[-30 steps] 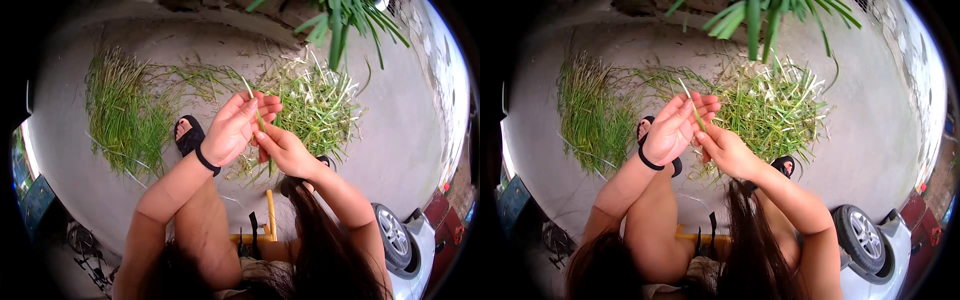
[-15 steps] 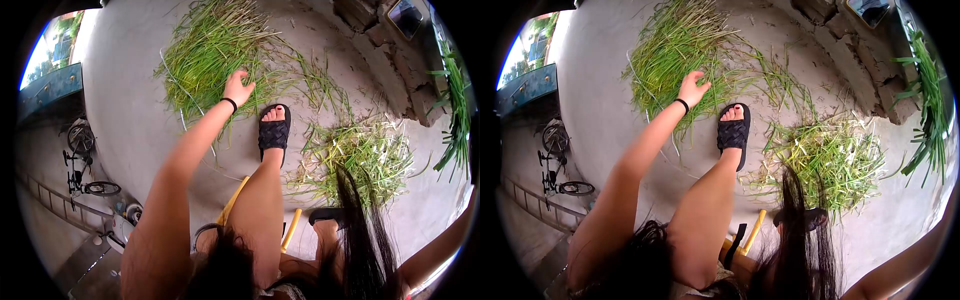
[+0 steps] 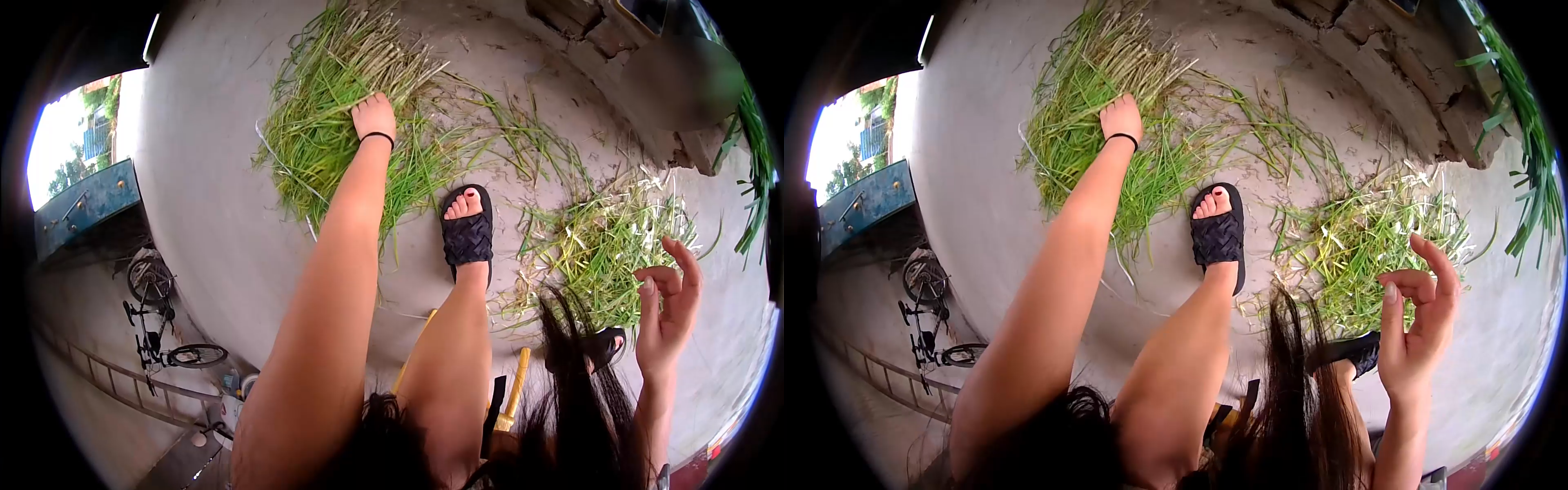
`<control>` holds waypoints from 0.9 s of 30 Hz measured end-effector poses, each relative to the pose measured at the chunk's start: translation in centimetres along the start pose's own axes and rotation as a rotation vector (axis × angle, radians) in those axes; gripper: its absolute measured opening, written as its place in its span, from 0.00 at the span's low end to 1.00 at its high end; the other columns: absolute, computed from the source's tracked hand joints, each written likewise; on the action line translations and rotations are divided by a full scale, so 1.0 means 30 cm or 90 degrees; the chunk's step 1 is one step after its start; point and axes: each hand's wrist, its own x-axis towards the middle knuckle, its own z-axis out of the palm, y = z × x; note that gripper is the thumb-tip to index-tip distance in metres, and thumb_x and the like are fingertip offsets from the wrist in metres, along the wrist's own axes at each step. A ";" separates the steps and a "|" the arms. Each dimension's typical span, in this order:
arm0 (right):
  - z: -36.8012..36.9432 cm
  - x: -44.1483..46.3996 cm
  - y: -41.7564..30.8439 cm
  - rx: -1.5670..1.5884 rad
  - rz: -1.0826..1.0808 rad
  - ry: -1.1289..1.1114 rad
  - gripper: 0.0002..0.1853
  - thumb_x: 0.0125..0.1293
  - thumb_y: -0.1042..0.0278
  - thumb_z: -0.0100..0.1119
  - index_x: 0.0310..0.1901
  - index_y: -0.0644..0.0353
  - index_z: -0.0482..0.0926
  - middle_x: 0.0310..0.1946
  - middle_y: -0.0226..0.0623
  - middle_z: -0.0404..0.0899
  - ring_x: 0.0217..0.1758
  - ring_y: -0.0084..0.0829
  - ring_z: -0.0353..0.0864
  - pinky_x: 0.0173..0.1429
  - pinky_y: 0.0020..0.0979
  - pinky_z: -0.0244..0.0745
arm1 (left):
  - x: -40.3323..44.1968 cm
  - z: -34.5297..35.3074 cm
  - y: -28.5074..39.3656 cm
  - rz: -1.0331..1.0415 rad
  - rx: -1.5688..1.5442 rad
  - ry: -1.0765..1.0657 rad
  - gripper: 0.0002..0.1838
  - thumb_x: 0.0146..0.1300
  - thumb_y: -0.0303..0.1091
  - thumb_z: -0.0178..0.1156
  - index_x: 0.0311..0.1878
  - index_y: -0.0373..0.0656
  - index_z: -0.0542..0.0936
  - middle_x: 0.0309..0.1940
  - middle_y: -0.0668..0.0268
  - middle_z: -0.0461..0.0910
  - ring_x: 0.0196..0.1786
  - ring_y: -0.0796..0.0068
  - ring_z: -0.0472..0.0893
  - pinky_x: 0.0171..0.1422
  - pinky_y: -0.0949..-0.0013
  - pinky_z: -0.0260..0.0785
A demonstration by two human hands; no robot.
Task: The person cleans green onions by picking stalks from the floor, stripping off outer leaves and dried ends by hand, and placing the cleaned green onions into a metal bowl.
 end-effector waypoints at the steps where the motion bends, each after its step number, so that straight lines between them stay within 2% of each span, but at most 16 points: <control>1: -0.002 -0.010 -0.003 0.005 0.023 0.016 0.25 0.64 0.81 0.45 0.62 0.66 0.54 0.59 0.46 0.63 0.40 0.22 0.73 0.43 0.22 0.67 | -0.033 0.002 -0.001 0.035 -0.017 0.011 0.29 0.52 0.37 0.63 0.56 0.39 0.64 0.49 0.56 0.73 0.53 0.59 0.73 0.59 0.58 0.63; 2: -0.002 -0.019 -0.008 0.011 0.044 0.031 0.24 0.64 0.80 0.45 0.62 0.65 0.55 0.59 0.46 0.63 0.40 0.22 0.73 0.43 0.22 0.67 | -0.083 0.006 -0.001 0.050 -0.084 0.030 0.26 0.51 0.34 0.61 0.52 0.37 0.65 0.44 0.55 0.75 0.50 0.58 0.74 0.54 0.59 0.67; 6: -0.001 -0.074 -0.002 0.042 0.089 0.068 0.21 0.64 0.79 0.47 0.59 0.68 0.59 0.56 0.45 0.65 0.39 0.22 0.74 0.45 0.23 0.69 | -0.273 0.049 -0.014 0.270 -0.170 0.058 0.25 0.54 0.37 0.57 0.54 0.38 0.66 0.45 0.53 0.73 0.49 0.56 0.73 0.53 0.60 0.68; 7: 0.001 -0.092 0.005 0.046 0.102 0.074 0.21 0.64 0.79 0.47 0.58 0.68 0.60 0.56 0.44 0.66 0.39 0.22 0.74 0.44 0.23 0.69 | -0.339 0.023 -0.006 0.279 -0.188 0.024 0.26 0.55 0.40 0.57 0.56 0.40 0.66 0.48 0.55 0.71 0.50 0.56 0.73 0.53 0.60 0.68; 8: 0.003 -0.107 0.016 0.051 0.114 0.079 0.20 0.64 0.79 0.47 0.58 0.67 0.60 0.56 0.44 0.66 0.39 0.22 0.74 0.43 0.22 0.69 | -0.394 -0.010 -0.001 0.283 -0.222 -0.008 0.28 0.55 0.41 0.58 0.57 0.40 0.66 0.51 0.55 0.69 0.51 0.55 0.72 0.54 0.60 0.67; 11: 0.011 -0.156 0.037 0.049 0.135 0.091 0.20 0.64 0.78 0.48 0.58 0.67 0.61 0.56 0.43 0.67 0.39 0.21 0.74 0.41 0.21 0.69 | -0.411 -0.068 -0.002 0.238 -0.291 0.135 0.29 0.53 0.42 0.60 0.58 0.40 0.66 0.53 0.55 0.68 0.54 0.55 0.70 0.57 0.60 0.65; 13: 0.017 -0.176 0.052 0.059 0.134 0.096 0.19 0.65 0.76 0.48 0.57 0.66 0.62 0.56 0.41 0.67 0.40 0.21 0.75 0.39 0.20 0.69 | -0.295 -0.075 -0.010 0.204 -0.312 0.248 0.30 0.52 0.39 0.61 0.57 0.39 0.66 0.54 0.54 0.67 0.57 0.55 0.67 0.60 0.59 0.62; 16: 0.013 -0.186 0.059 0.089 0.139 0.088 0.19 0.65 0.75 0.49 0.57 0.65 0.62 0.55 0.41 0.68 0.40 0.20 0.75 0.39 0.20 0.69 | -0.090 0.014 0.017 0.197 -0.241 0.304 0.28 0.52 0.36 0.60 0.57 0.41 0.68 0.54 0.54 0.70 0.56 0.57 0.69 0.63 0.60 0.58; 19: -0.011 -0.171 0.033 0.094 0.128 0.104 0.19 0.65 0.75 0.49 0.57 0.65 0.62 0.55 0.41 0.68 0.39 0.20 0.75 0.39 0.20 0.69 | -0.079 -0.015 0.119 0.134 -0.083 0.140 0.21 0.55 0.38 0.57 0.53 0.44 0.72 0.46 0.60 0.75 0.54 0.64 0.71 0.63 0.61 0.56; 22: -0.030 -0.150 0.063 0.135 0.122 0.127 0.19 0.65 0.76 0.49 0.57 0.65 0.62 0.54 0.41 0.69 0.39 0.20 0.75 0.39 0.20 0.69 | -0.160 -0.097 0.146 0.148 -0.001 0.078 0.17 0.52 0.39 0.58 0.45 0.44 0.78 0.39 0.60 0.79 0.48 0.62 0.73 0.59 0.60 0.57; 23: -0.035 -0.150 0.076 0.153 0.127 0.135 0.19 0.65 0.76 0.49 0.57 0.65 0.63 0.54 0.41 0.69 0.40 0.21 0.75 0.39 0.20 0.69 | -0.178 -0.070 0.127 0.166 -0.036 0.167 0.13 0.53 0.41 0.58 0.38 0.44 0.80 0.36 0.60 0.79 0.46 0.62 0.73 0.58 0.60 0.56; 26: -0.034 -0.184 0.128 0.211 0.125 0.148 0.19 0.64 0.78 0.49 0.57 0.65 0.63 0.54 0.41 0.69 0.40 0.21 0.74 0.39 0.20 0.69 | -0.269 -0.139 0.043 0.242 -0.094 0.257 0.15 0.56 0.43 0.57 0.40 0.42 0.78 0.42 0.58 0.75 0.49 0.60 0.72 0.61 0.58 0.55; 27: -0.043 -0.203 0.143 0.228 0.122 0.149 0.19 0.64 0.78 0.49 0.57 0.64 0.63 0.54 0.41 0.69 0.40 0.21 0.74 0.40 0.20 0.69 | -0.280 -0.144 -0.001 0.262 -0.110 0.278 0.16 0.58 0.42 0.55 0.41 0.38 0.77 0.46 0.57 0.73 0.51 0.58 0.70 0.63 0.55 0.54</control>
